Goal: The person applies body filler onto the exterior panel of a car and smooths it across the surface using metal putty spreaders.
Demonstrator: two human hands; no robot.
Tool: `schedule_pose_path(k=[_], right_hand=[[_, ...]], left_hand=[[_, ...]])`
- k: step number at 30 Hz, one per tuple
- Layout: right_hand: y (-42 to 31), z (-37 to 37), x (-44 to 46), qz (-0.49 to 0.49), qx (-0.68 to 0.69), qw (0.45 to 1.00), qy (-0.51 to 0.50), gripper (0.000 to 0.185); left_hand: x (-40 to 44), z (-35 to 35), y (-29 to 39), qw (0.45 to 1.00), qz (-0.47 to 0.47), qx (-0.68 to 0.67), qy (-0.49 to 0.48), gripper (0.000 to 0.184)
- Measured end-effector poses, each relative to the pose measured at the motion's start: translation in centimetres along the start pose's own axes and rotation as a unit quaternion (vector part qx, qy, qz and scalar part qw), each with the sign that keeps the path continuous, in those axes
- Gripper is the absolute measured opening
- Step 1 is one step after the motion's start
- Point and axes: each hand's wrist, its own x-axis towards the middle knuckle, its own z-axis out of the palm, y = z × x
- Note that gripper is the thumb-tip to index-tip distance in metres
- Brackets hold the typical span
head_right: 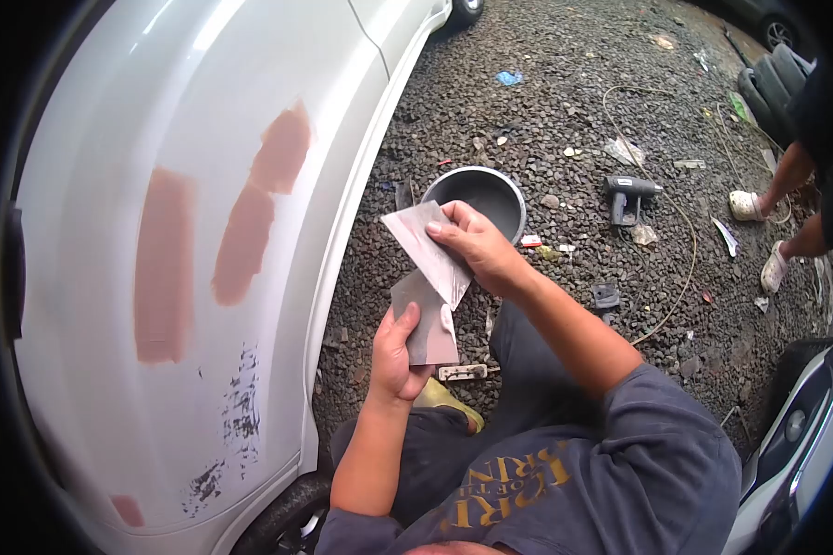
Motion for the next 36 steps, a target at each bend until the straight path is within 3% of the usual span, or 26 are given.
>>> schedule_pose_path(k=[2,5,9,12,14,18,21,23,25,26,29,32,36], right_hand=[[0.2,-1.5,-1.5,0.014,-0.021,1.0,-0.016,0.037],[0.7,-4.4,-4.8,0.037,-0.047,0.998,0.011,0.035],[2.1,-9.3,-8.2,0.011,-0.052,0.991,0.12,0.03],[0.2,-9.9,-9.9,-0.023,-0.057,0.981,0.186,0.041],[-3.2,-8.4,-10.1,-0.083,-0.129,0.967,0.202,0.056],[-15.0,-4.6,-8.3,-0.224,-0.326,0.899,0.189,0.085],[-24.3,-1.3,-5.2,-0.334,-0.387,0.842,0.17,0.085],[-29.8,-0.1,-2.9,-0.382,-0.431,0.804,0.151,0.074],[-32.7,1.3,-1.1,-0.374,-0.37,0.844,0.106,0.049],[-32.8,0.7,0.3,-0.333,-0.363,0.861,0.127,0.054],[-26.3,-1.6,4.1,-0.36,-0.281,0.886,0.085,0.044],[-15.6,-4.1,6.1,-0.191,-0.041,0.978,0.067,0.042],[-1.5,-3.5,7.5,-0.007,0.165,0.984,0.064,0.044]], left_hand=[[0.6,-0.7,-0.1,1.0,0.0,0.008,0.013,0.038],[1.6,-0.8,1.0,0.998,0.045,0.018,0.027,0.034],[2.9,-0.9,1.8,0.992,0.102,0.077,0.009,0.037],[5.0,-1.9,1.2,0.992,0.095,0.051,-0.06,0.039],[5.9,-2.0,1.3,0.994,0.064,0.007,-0.092,0.042],[6.5,0.0,1.4,0.99,0.112,0.075,-0.04,0.045],[6.6,0.1,1.6,0.986,0.14,0.072,-0.05,0.042],[5.8,0.5,1.9,0.985,0.142,0.071,-0.067,0.041],[5.0,0.5,2.6,0.983,0.151,0.071,-0.071,0.04],[4.6,0.6,2.7,0.983,0.16,0.07,-0.065,0.04],[3.7,-0.4,3.3,0.979,0.19,0.047,-0.06,0.04],[1.8,0.1,4.7,0.975,0.216,0.036,-0.025,0.042],[-0.8,-0.8,5.7,0.966,0.256,0.04,0.003,0.041]])
